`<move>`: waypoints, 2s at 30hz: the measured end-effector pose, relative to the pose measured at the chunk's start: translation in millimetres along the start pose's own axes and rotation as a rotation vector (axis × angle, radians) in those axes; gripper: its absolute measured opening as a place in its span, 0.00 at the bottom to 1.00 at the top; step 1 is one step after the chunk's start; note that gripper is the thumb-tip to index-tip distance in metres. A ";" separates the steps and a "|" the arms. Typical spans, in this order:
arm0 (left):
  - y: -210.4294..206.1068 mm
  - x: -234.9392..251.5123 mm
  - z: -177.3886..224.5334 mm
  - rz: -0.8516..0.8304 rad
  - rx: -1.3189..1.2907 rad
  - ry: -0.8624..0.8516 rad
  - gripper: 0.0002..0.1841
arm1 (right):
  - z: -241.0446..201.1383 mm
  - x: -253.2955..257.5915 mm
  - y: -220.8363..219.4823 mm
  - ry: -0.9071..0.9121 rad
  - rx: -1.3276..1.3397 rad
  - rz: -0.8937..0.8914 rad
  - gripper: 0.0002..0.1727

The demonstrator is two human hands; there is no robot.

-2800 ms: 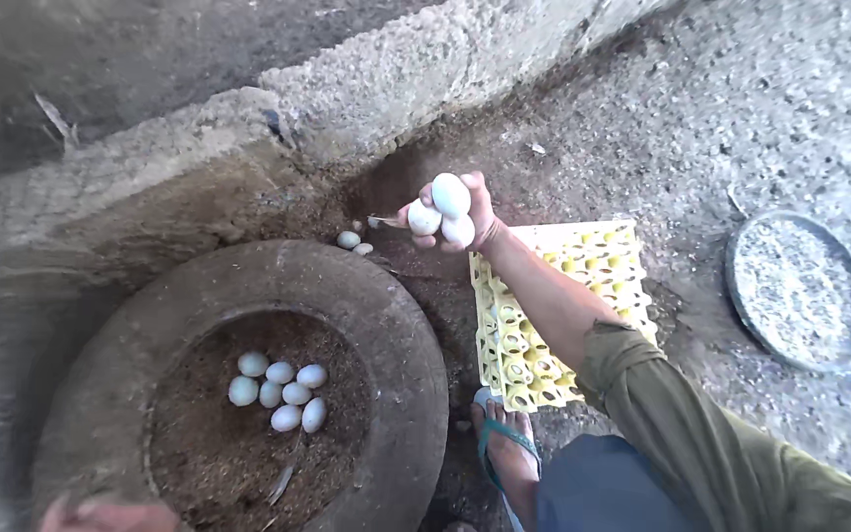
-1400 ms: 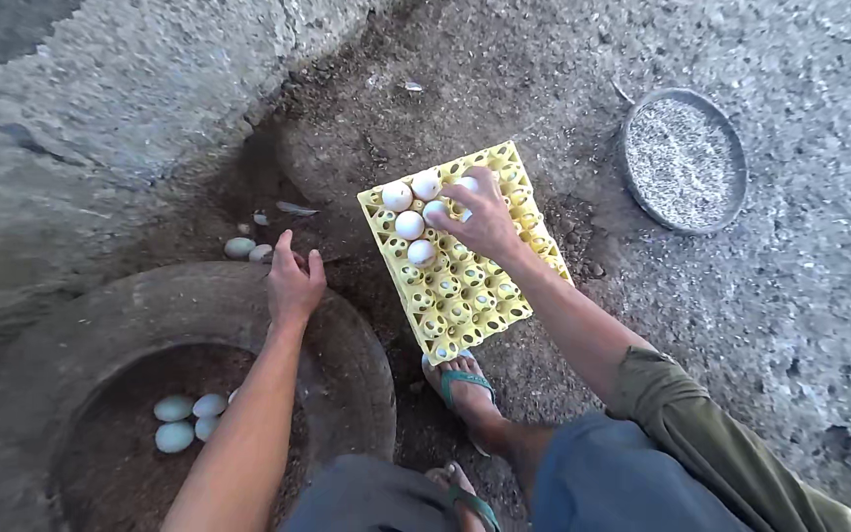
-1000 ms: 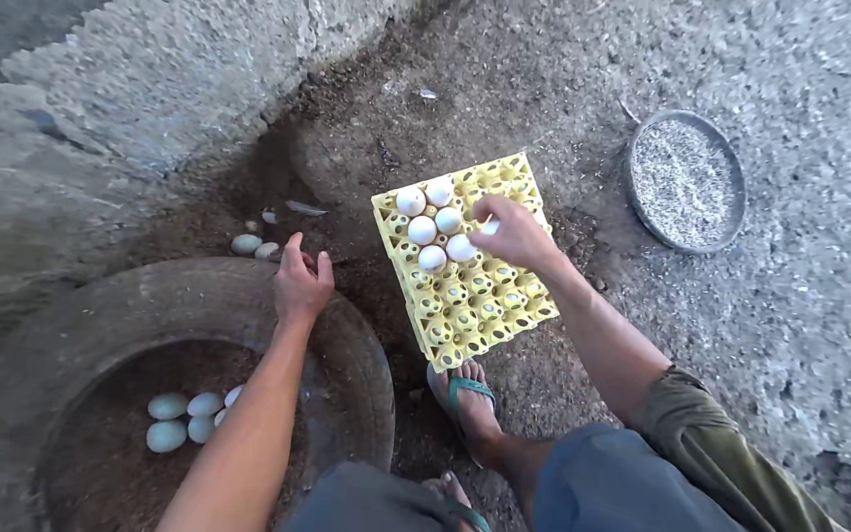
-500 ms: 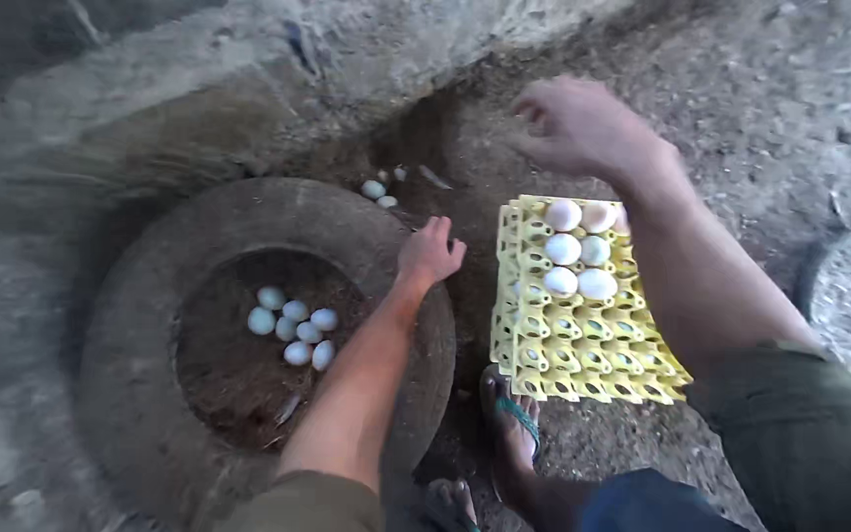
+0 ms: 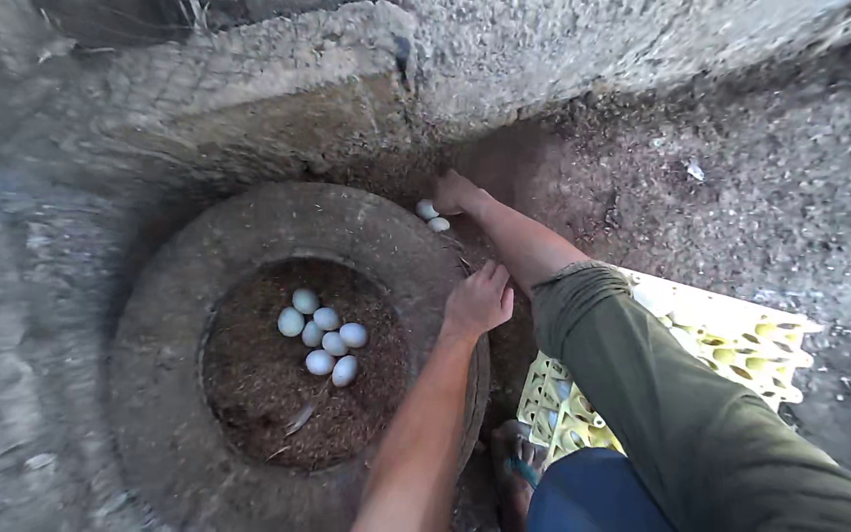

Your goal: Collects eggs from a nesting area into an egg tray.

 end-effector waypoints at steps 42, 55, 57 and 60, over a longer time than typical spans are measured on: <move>-3.8 -0.5 -0.2 0.035 -0.002 0.000 0.09 | 26.7 -58.5 -9.9 0.273 -0.437 -0.305 0.30; -1.6 1.4 0.5 0.010 -0.030 0.017 0.11 | 48.8 -71.7 20.0 0.040 0.113 -0.392 0.30; -2.9 0.0 0.5 0.008 -0.032 0.015 0.10 | 55.2 -82.5 38.8 -0.083 0.564 -0.446 0.23; -4.3 0.2 0.1 -0.015 -0.027 0.012 0.10 | 67.0 -81.3 56.5 -0.092 1.145 -0.422 0.23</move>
Point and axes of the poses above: each hand's wrist, its own x-axis towards the middle knuckle, its own y-axis out of the back of the hand, z = x × y, the point moved 5 cm from there along x, towards the middle knuckle, and after that the axes turned 9 degrees about x, right-handed, at the moved point
